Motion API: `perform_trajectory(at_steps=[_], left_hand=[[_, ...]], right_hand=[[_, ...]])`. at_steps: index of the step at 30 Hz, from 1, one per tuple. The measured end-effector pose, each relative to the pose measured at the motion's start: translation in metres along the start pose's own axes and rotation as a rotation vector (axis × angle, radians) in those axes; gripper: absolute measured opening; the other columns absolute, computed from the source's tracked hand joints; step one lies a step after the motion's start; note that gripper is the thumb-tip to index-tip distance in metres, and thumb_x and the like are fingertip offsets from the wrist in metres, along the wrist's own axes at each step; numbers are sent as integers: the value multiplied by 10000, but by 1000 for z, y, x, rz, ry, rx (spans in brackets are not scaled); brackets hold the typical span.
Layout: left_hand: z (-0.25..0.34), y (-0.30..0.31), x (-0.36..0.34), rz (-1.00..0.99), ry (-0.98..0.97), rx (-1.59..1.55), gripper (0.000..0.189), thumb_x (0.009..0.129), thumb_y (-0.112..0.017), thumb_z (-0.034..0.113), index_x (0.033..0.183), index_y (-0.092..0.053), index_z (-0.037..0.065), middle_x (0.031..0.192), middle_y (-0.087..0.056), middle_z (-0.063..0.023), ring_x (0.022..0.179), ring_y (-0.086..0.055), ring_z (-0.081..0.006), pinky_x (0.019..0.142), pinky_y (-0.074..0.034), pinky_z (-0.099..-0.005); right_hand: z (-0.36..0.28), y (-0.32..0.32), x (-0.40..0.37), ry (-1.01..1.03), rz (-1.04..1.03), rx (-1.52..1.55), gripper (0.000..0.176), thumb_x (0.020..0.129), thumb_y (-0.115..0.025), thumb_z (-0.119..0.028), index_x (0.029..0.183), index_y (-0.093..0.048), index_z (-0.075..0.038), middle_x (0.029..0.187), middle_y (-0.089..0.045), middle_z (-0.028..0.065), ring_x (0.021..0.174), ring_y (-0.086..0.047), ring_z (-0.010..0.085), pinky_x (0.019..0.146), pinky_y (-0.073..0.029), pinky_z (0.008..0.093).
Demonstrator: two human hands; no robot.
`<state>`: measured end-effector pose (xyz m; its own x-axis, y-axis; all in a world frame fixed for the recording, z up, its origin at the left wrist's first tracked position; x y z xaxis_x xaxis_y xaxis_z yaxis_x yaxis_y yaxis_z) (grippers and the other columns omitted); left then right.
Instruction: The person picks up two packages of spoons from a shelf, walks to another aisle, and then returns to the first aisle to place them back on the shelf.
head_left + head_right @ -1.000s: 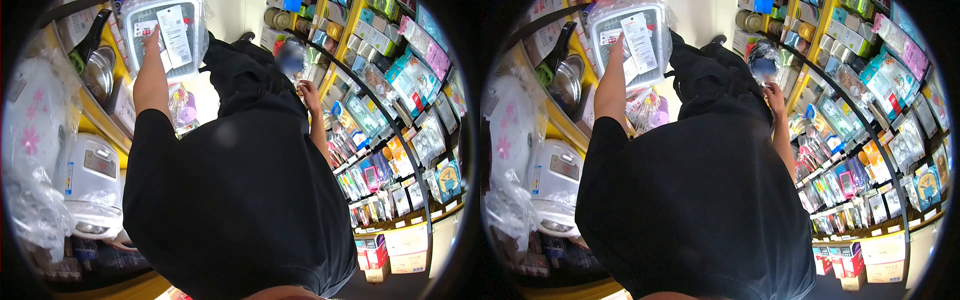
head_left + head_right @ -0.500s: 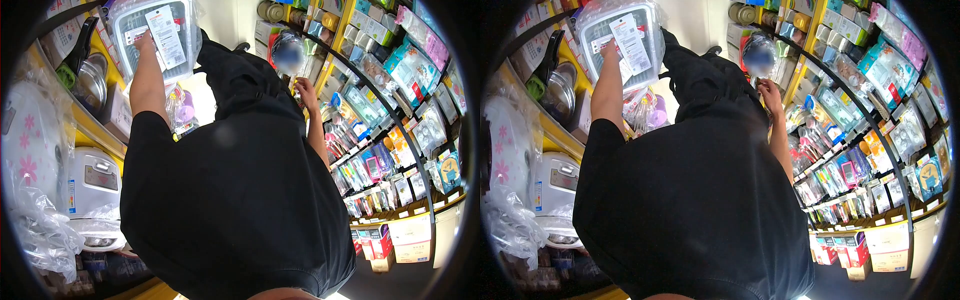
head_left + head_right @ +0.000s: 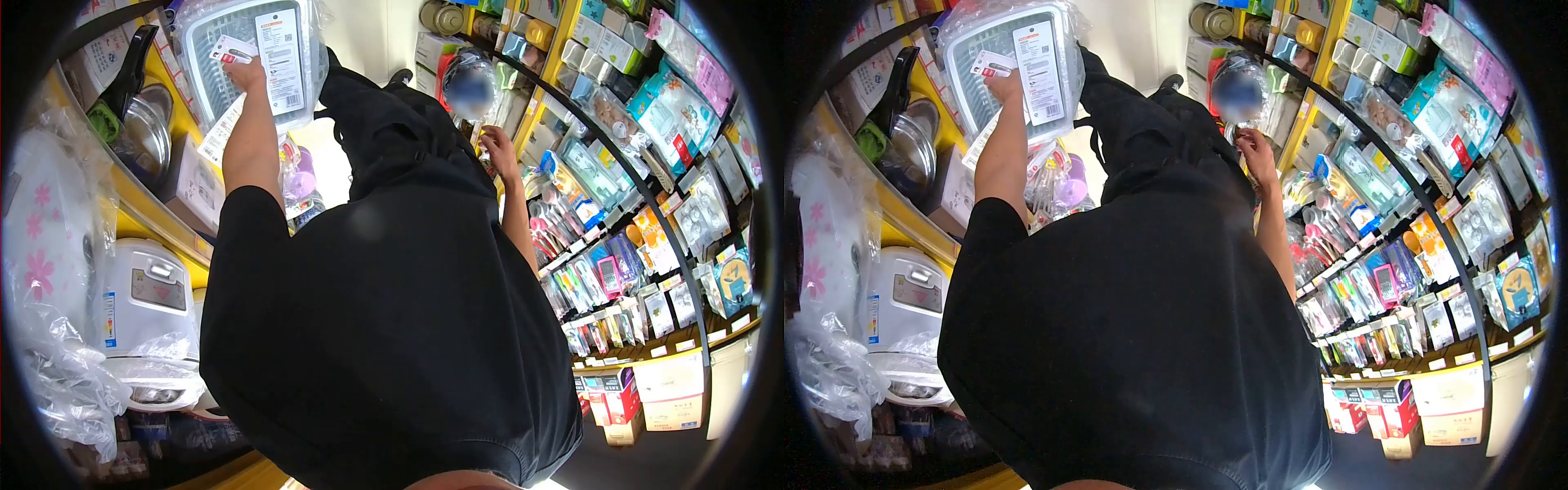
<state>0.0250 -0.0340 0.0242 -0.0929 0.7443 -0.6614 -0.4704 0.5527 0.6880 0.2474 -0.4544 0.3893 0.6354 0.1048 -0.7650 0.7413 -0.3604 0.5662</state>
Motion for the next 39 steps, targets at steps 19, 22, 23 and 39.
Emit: perform_trajectory(at_steps=[19,22,23,39], left_hand=[[-14,-26,26,-119,-102,-121,290,656,-709,190,912,-667,58,892,-664,-143,804,-634,-283,787,-468,-352],[-25,-36,29,-121,-184,-302,233,702,-675,141,897,-629,20,854,-652,-146,782,-622,-267,749,-462,-341],[-30,-36,28,-83,-237,-308,218,713,-671,118,888,-610,3,837,-647,-136,760,-620,-235,721,-462,-326],[126,78,-179,-419,-369,-1004,251,831,-580,42,1075,-529,16,963,-607,-52,817,-596,-131,672,-488,-251]], right_hand=[[17,11,25,42,-24,-92,293,852,-555,-173,1092,-539,-6,913,-634,112,838,-603,179,753,-456,284],[11,13,27,18,-47,-78,299,852,-550,-179,1102,-535,-14,919,-630,109,828,-600,172,743,-456,279],[9,13,27,7,-55,-49,300,853,-548,-181,1104,-534,-18,919,-629,108,824,-599,170,740,-457,277],[-94,-16,45,278,-189,145,281,870,-581,-169,1105,-530,-23,981,-589,70,897,-560,131,784,-444,252]])
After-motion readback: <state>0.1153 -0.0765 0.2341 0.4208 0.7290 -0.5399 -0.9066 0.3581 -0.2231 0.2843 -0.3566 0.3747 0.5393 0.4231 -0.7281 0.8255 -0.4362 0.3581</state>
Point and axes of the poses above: each hand's wrist, its own x-axis towards the middle knuckle, its own y-axis out of the back of the hand, z = x × y, the point moved 2 cm from there along x, towards the middle knuckle
